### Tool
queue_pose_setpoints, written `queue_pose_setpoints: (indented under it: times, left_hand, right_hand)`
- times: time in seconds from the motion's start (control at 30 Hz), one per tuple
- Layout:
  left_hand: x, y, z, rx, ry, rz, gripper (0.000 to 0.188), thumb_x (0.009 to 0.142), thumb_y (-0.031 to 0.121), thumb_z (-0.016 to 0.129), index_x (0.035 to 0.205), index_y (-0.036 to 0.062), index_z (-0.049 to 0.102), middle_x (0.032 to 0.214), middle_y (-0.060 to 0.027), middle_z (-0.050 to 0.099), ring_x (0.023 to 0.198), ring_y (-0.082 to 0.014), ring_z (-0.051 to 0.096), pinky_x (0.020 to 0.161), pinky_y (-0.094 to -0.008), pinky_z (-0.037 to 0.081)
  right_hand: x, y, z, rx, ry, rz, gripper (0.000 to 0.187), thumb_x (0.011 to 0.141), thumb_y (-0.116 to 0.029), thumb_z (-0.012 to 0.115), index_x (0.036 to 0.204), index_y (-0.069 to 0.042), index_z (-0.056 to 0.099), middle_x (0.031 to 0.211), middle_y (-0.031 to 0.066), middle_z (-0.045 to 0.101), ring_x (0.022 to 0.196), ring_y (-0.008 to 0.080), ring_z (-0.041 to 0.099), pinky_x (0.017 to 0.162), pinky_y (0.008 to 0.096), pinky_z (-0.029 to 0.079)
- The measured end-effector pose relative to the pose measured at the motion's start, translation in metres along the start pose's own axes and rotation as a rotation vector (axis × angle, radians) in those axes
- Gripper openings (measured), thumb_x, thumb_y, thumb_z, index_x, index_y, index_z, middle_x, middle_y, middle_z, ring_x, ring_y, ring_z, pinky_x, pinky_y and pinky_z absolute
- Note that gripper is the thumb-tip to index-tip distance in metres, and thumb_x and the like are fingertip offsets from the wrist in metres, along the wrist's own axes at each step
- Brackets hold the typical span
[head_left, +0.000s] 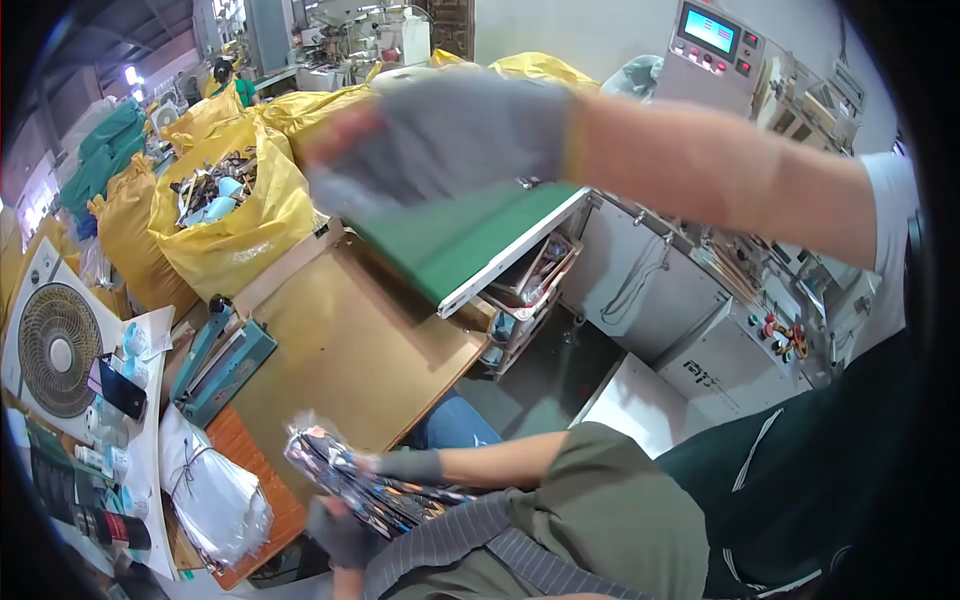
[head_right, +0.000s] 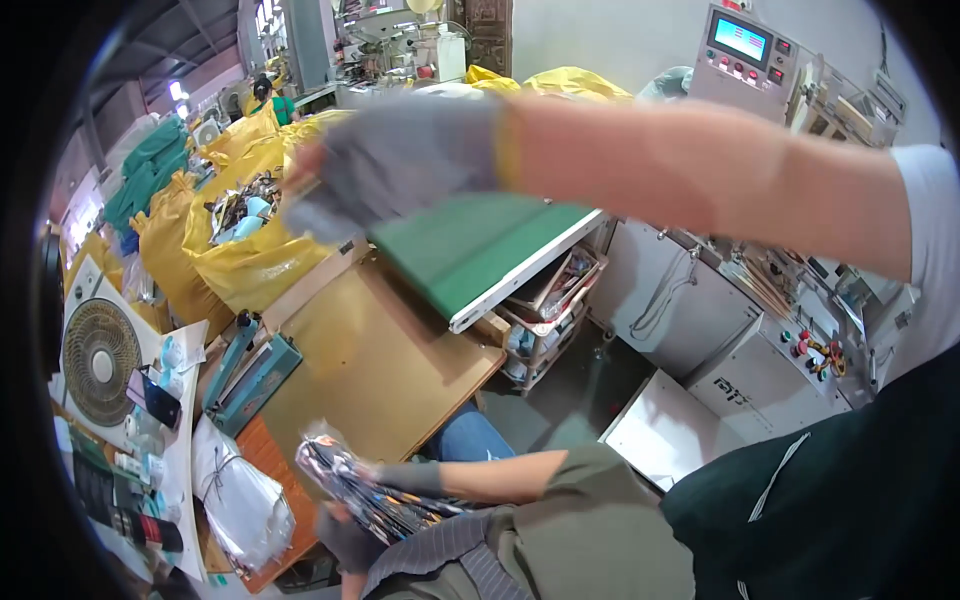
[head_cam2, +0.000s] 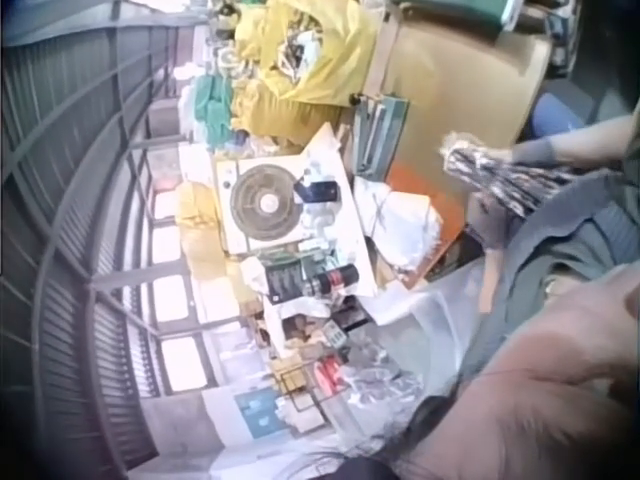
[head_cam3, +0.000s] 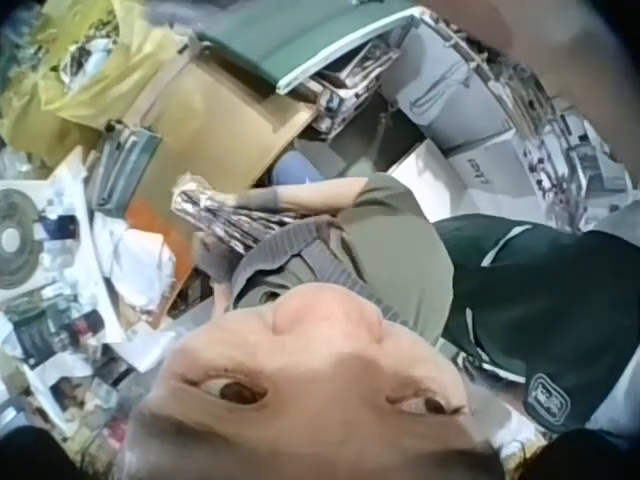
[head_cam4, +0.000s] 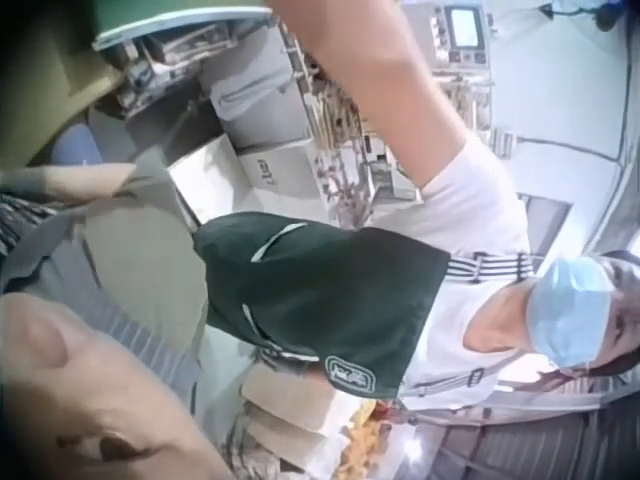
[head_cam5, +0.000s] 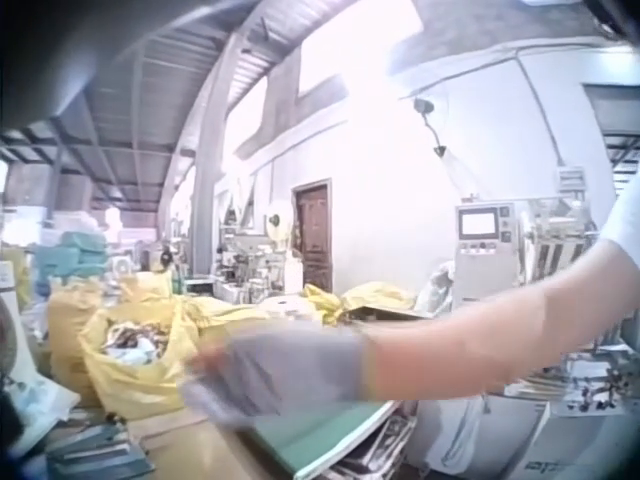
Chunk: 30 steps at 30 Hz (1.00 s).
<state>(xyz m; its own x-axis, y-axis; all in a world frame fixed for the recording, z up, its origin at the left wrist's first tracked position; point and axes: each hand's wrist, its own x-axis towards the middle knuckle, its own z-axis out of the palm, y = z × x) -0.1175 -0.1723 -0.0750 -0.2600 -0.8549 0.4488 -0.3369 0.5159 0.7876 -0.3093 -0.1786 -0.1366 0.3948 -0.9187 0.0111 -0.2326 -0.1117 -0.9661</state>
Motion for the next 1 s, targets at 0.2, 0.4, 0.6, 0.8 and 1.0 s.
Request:
queue_pose_setpoints:
  times: [0.2, 0.4, 0.6, 0.8, 1.0]
  left_hand:
    - [-0.002, 0.039, 0.01, -0.024, -0.524, -0.011, 0.031, 0.076, 0.021, 0.069, 0.062, 0.0029, 0.05, 0.055, -0.012, 0.046, 0.049, -0.0255, 0.047, 0.048, -0.0339, 0.036]
    - [0.144, 0.069, -0.001, 0.025, -0.128, -0.021, 0.015, 0.08, 0.014, 0.061, 0.082, 0.005, 0.049, 0.075, -0.0036, 0.051, 0.068, -0.0136, 0.049, 0.063, -0.026, 0.041]
    - [0.218, 0.011, -0.022, 0.667, -0.379, 0.309, 0.021, 0.079, 0.019, 0.054, 0.075, 0.0, 0.062, 0.076, -0.0181, 0.063, 0.073, -0.0338, 0.061, 0.066, -0.0402, 0.046]
    - [0.244, 0.048, -0.027, 0.545, -0.319, 0.039, 0.024, 0.086, 0.019, 0.049, 0.084, 0.0017, 0.065, 0.064, -0.0144, 0.062, 0.059, -0.026, 0.062, 0.062, -0.0358, 0.048]
    - [0.242, 0.049, -0.038, 0.289, -0.38, 0.003, 0.025, 0.083, 0.014, 0.049, 0.088, -0.0047, 0.065, 0.067, -0.0125, 0.064, 0.054, -0.0158, 0.063, 0.057, -0.0298, 0.049]
  right_hand:
    - [-0.065, -0.038, -0.019, -0.628, 0.317, 0.303, 0.041, 0.081, -0.043, 0.053, 0.072, -0.005, 0.066, 0.067, 0.0193, 0.061, 0.062, 0.0384, 0.059, 0.059, 0.0458, 0.047]
    - [0.008, -0.17, -0.067, -0.599, 0.723, -0.393, 0.01, 0.078, -0.014, 0.061, 0.082, -0.01, 0.054, 0.071, 0.0152, 0.056, 0.068, 0.0334, 0.058, 0.06, 0.0394, 0.046]
    - [0.054, -0.181, -0.181, -0.833, 0.521, 0.081, 0.01, 0.072, -0.012, 0.058, 0.08, -0.006, 0.058, 0.08, 0.0168, 0.063, 0.077, 0.0351, 0.061, 0.068, 0.0419, 0.047]
    - [0.079, -0.152, -0.207, -0.727, 0.656, -0.112, 0.007, 0.08, -0.008, 0.056, 0.077, -0.003, 0.051, 0.067, 0.0047, 0.05, 0.063, 0.0131, 0.048, 0.059, 0.0283, 0.043]
    - [0.076, -0.151, -0.215, -0.136, 0.343, 0.153, 0.01, 0.078, -0.011, 0.055, 0.08, -0.002, 0.055, 0.065, 0.0023, 0.052, 0.058, 0.0109, 0.052, 0.054, 0.0236, 0.042]
